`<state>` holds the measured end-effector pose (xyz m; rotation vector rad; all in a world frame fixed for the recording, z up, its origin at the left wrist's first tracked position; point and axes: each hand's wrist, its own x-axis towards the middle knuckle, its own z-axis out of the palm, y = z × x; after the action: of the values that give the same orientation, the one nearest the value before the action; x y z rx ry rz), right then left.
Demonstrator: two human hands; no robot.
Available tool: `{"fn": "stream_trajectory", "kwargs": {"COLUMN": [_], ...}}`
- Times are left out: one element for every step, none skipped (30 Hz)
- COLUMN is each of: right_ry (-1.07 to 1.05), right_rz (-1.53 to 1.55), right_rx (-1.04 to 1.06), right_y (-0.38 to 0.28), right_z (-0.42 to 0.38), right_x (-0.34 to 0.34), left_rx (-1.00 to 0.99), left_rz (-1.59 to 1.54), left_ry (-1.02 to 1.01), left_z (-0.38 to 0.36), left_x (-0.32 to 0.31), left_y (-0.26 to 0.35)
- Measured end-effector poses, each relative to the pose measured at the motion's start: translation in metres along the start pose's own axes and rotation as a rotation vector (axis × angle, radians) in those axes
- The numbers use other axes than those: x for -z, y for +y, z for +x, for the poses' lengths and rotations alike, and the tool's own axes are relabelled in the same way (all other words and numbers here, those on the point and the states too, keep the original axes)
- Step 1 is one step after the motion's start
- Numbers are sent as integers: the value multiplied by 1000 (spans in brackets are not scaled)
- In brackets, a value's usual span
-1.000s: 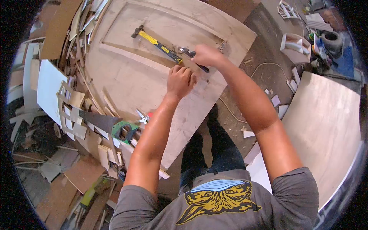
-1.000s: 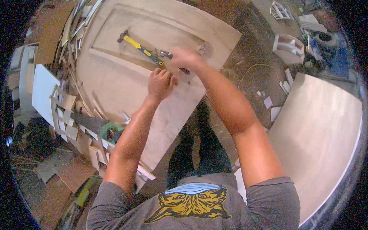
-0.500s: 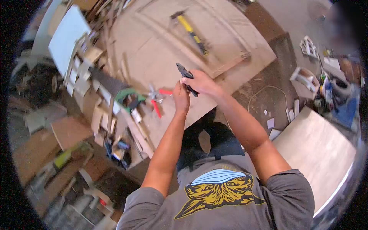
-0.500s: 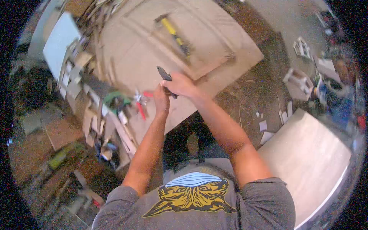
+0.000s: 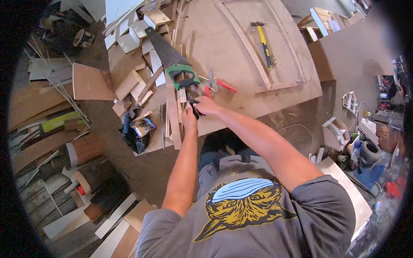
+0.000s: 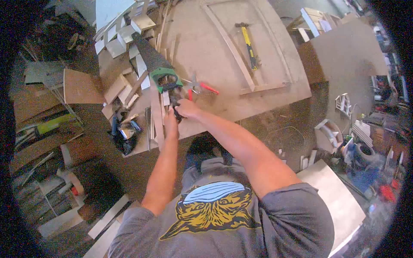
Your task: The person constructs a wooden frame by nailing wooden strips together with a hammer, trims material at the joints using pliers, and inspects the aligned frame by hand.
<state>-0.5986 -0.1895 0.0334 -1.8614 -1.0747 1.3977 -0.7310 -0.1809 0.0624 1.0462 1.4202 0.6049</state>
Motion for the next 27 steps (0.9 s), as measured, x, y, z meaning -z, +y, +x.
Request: {"fn": "stream_trajectory", "kwargs": {"right_ry": [-55, -26, 2, 32, 40, 38, 34, 30, 73, 117, 158, 175, 189, 200, 258, 314, 369, 354, 338, 321, 287, 252, 208, 178, 154, 129, 105], "right_rz": [-41, -78, -114, -148, -112, -177, -241, -306, -255, -205, -154, -133, -111, -92, -147, -203, -259, -348, -438, -529, -555, -584, -611, -692, -772, -840, -889], "right_rx": [17, 63, 109, 155, 109, 141, 174, 206, 186, 170, 154, 133, 114, 96, 101, 108, 116, 47, -23, -92, -77, -60, -44, -30, -7, 8, 48], "right_y": [-8, -8, -7, -5, -9, -7, -5, -1, 8, 17, 28, 38, 49, 58, 65, 73, 78, 77, 77, 75, 70, 64, 64, 73, 86, 96, 91], "right_z": [-7, -11, -17, -22, -33, -40, -47, -56, -66, -76, -86, -95, -104, -112, -119, -127, -130, -132, -133, -136, -138, -138, -137, -129, -115, -108, -110], "right_x": [9, 13, 16, 21, 30, 42, 59, 75, 88, 104, 120, 138, 159, 178, 196, 214, 229, 246, 266, 286, 305, 322, 333, 344, 353, 356, 364], "left_rx": [25, 48, -45, -82, -121, -158, -163, -198, -237, -279, -325, -373, -420, -466, -555, -546, -536, -524, -529, -511, -490, -468, -473, -427, -388, -342, -346], "left_rz": [44, 88, 88, 101, 116, 135, 134, 279, 424, 568, 561, 570, 579, 587, 688, 682, 676, 670, 616, 627, 638, 647, 675, 687, 699, 721, 767], "left_ry": [23, 45, 6, 5, 3, 1, 7, 37, 69, 104, 83, 62, 44, 29, -25, -44, -62, -78, -113, -111, -109, -103, -61, -36, -7, 13, 66], "left_z": [-1, -19, -1, 14, 16, 15, 15, 5, -7, -20, -33, -37, -38, -40, -43, -45, -45, -44, -42, -44, -47, -49, -49, -53, -52, -55, -58], "left_x": [2, 0, 7, 11, 10, 9, 9, 6, 4, 0, -6, -15, -27, -37, -48, -63, -81, -99, -118, -138, -161, -186, -210, -235, -261, -281, -300], "left_y": [-6, 26, 3, -22, -21, -21, -21, -10, 8, 28, 45, 44, 42, 42, 50, 51, 47, 41, 35, 34, 32, 31, 28, 30, 35, 36, 33]}}
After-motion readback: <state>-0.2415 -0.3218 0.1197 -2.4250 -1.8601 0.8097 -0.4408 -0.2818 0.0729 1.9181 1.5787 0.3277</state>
